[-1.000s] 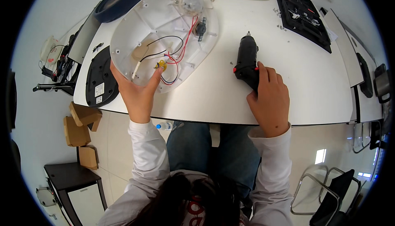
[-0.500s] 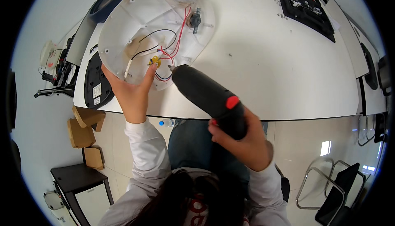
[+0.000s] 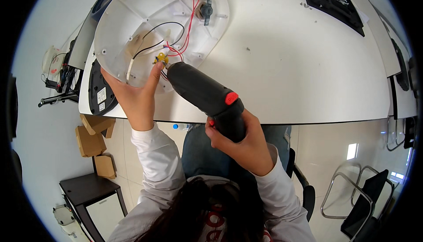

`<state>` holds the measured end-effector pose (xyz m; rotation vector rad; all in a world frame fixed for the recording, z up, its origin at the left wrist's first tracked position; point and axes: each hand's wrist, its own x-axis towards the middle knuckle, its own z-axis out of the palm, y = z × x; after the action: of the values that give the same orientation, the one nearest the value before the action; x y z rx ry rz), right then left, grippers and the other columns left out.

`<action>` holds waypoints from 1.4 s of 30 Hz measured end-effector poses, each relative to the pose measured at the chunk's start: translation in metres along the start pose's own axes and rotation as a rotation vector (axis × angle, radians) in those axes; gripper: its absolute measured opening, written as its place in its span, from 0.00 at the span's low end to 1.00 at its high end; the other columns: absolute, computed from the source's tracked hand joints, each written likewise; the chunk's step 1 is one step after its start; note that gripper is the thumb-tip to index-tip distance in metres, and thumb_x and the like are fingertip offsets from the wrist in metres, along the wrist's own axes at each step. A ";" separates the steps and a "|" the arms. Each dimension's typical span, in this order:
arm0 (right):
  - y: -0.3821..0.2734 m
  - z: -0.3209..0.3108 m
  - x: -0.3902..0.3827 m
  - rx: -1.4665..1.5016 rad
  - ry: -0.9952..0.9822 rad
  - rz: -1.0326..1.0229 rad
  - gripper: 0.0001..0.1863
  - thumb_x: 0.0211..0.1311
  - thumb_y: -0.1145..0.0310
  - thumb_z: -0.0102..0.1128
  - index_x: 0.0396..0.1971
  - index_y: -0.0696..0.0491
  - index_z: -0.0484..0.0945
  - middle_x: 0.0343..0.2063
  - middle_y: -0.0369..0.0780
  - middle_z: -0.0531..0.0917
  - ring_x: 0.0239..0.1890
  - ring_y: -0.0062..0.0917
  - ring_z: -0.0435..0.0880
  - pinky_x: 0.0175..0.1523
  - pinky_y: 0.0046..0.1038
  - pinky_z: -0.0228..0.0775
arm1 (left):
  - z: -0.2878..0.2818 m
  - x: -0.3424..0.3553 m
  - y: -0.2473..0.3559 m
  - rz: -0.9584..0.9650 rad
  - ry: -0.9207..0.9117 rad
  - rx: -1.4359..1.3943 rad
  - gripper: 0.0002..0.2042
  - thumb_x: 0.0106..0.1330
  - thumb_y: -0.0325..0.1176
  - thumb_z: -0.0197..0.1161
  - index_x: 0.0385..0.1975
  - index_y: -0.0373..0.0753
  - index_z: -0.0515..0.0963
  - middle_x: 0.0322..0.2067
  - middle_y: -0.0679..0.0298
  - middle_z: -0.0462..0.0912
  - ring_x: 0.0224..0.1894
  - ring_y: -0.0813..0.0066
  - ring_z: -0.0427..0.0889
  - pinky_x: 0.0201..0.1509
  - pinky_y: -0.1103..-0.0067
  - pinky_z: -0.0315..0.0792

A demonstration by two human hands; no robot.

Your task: The person repairs an electronic device by connecting wires to a yellow connector and securing them with a hot glue gun. They repeatedly apply glue to the connector and wires inside a white plastic housing, then set the glue gun down and continue adjusting the wiring.

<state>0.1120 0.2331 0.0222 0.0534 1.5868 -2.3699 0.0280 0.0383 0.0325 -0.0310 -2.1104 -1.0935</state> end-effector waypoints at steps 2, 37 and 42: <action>0.000 0.000 0.001 -0.012 -0.006 -0.004 0.10 0.54 0.77 0.65 0.36 0.57 0.75 0.28 0.33 0.78 0.27 0.14 0.75 0.34 0.19 0.69 | 0.000 0.000 0.000 -0.013 0.004 -0.002 0.48 0.45 0.33 0.79 0.65 0.32 0.54 0.58 0.53 0.64 0.60 0.62 0.66 0.65 0.72 0.59; -0.001 0.001 0.002 -0.032 0.017 0.019 0.11 0.54 0.75 0.66 0.37 0.57 0.76 0.27 0.32 0.77 0.28 0.13 0.75 0.35 0.19 0.69 | 0.002 -0.005 0.002 -0.063 0.019 -0.159 0.28 0.68 0.34 0.59 0.63 0.31 0.56 0.58 0.54 0.65 0.59 0.65 0.66 0.65 0.75 0.56; 0.002 0.002 0.002 -0.058 0.013 -0.021 0.11 0.55 0.75 0.67 0.36 0.57 0.75 0.26 0.32 0.77 0.26 0.13 0.74 0.32 0.18 0.68 | 0.000 -0.006 -0.003 -0.020 0.024 -0.111 0.25 0.70 0.33 0.56 0.62 0.32 0.56 0.56 0.54 0.66 0.58 0.66 0.66 0.64 0.76 0.57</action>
<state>0.1112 0.2299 0.0208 0.0400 1.6687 -2.3416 0.0314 0.0380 0.0268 -0.0500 -2.0310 -1.2164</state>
